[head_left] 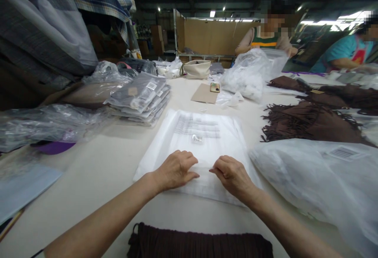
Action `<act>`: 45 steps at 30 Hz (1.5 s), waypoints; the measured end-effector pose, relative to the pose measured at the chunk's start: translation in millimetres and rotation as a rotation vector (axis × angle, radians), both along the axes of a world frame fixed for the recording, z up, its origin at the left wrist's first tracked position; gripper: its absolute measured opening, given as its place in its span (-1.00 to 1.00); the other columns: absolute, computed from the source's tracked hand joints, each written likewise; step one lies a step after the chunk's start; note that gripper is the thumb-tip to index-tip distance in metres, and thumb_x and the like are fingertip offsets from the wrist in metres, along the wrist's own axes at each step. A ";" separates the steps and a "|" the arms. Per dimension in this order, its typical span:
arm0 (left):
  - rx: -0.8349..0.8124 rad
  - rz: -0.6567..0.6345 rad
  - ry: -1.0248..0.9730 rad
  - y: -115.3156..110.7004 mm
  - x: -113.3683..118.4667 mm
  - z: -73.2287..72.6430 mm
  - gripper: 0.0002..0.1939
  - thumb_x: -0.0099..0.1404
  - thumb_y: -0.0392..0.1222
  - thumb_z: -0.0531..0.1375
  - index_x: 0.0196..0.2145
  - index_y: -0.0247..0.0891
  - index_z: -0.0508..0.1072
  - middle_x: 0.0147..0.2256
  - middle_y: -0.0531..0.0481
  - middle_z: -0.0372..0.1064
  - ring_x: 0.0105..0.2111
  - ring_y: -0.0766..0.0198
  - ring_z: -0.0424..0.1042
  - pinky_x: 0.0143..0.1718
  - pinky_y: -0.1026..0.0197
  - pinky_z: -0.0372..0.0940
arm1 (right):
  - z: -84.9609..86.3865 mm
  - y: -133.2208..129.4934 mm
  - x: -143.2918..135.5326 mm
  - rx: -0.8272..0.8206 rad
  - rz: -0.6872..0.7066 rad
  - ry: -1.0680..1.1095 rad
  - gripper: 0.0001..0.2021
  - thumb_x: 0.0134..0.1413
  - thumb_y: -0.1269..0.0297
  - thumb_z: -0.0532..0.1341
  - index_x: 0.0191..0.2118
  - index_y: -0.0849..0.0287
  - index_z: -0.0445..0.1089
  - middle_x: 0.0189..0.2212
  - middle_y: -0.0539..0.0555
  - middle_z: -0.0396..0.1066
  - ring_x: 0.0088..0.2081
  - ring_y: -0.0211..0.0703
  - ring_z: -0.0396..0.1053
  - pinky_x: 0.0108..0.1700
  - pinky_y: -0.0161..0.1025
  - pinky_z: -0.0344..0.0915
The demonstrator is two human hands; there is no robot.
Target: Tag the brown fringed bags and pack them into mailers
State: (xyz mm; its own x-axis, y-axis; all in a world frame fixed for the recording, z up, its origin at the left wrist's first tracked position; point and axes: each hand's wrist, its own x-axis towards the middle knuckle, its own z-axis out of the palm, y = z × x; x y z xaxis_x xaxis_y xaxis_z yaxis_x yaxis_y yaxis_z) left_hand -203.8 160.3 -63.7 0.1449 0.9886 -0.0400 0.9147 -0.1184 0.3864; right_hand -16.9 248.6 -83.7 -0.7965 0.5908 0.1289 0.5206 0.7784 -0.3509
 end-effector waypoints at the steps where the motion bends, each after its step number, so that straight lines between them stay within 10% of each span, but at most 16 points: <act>1: -0.009 0.013 0.013 -0.6 1.6 -0.8 -0.90 0.21 -0.26 0.21 -0.32 -0.36 0.45 -0.29 -0.12 0.43 -0.24 0.11 0.37 -0.15 0.09 0.21 | 1.6 -0.8 1.0 -0.021 -0.013 0.006 -0.82 0.03 0.42 0.22 -0.55 0.19 0.28 -0.51 0.03 0.31 -0.40 -0.20 0.25 -0.33 -0.28 0.09; 12: -0.176 0.258 -0.209 -3.9 11.0 12.2 -0.77 -0.01 -0.35 0.34 -0.67 -0.28 0.36 -0.67 0.19 0.22 -0.57 0.38 0.26 -0.51 0.34 0.09 | 16.1 -15.3 12.2 -0.376 -0.036 0.060 -0.83 0.03 0.16 0.22 -0.45 0.14 0.40 -0.48 -0.03 0.40 -0.43 -0.27 0.30 -0.39 -0.33 0.15; 23: -0.228 0.284 -0.299 -17.1 14.4 15.4 -0.74 -0.06 -0.37 0.33 -0.69 -0.28 0.30 -0.69 0.23 0.14 -0.59 0.40 0.17 -0.52 0.33 0.02 | 18.1 -36.7 9.8 -0.469 0.008 0.094 -0.84 0.02 0.30 0.15 -0.46 0.17 0.46 -0.45 0.05 0.38 -0.39 -0.21 0.27 -0.30 -0.26 0.11; 32: -0.251 0.240 -0.291 -24.6 15.1 12.7 -0.73 -0.07 -0.39 0.35 -0.68 -0.29 0.30 -0.67 0.21 0.15 -0.55 0.37 0.20 -0.50 0.32 0.02 | 14.0 -32.5 8.8 -0.849 -0.025 0.087 -0.73 -0.06 0.15 0.11 -0.59 0.22 0.35 -0.65 -0.07 0.19 -0.52 -0.31 0.11 -0.43 -0.32 0.08; 45: -0.271 0.193 -0.248 -27.2 17.2 11.1 -0.74 -0.03 -0.37 0.34 -0.67 -0.29 0.30 -0.65 0.20 0.17 -0.54 0.38 0.21 -0.49 0.33 0.02 | 25.1 -29.1 12.6 -0.801 0.069 -0.073 -0.79 -0.14 0.34 0.05 -0.49 0.25 0.43 -0.58 -0.03 0.26 -0.49 -0.30 0.15 -0.43 -0.35 0.10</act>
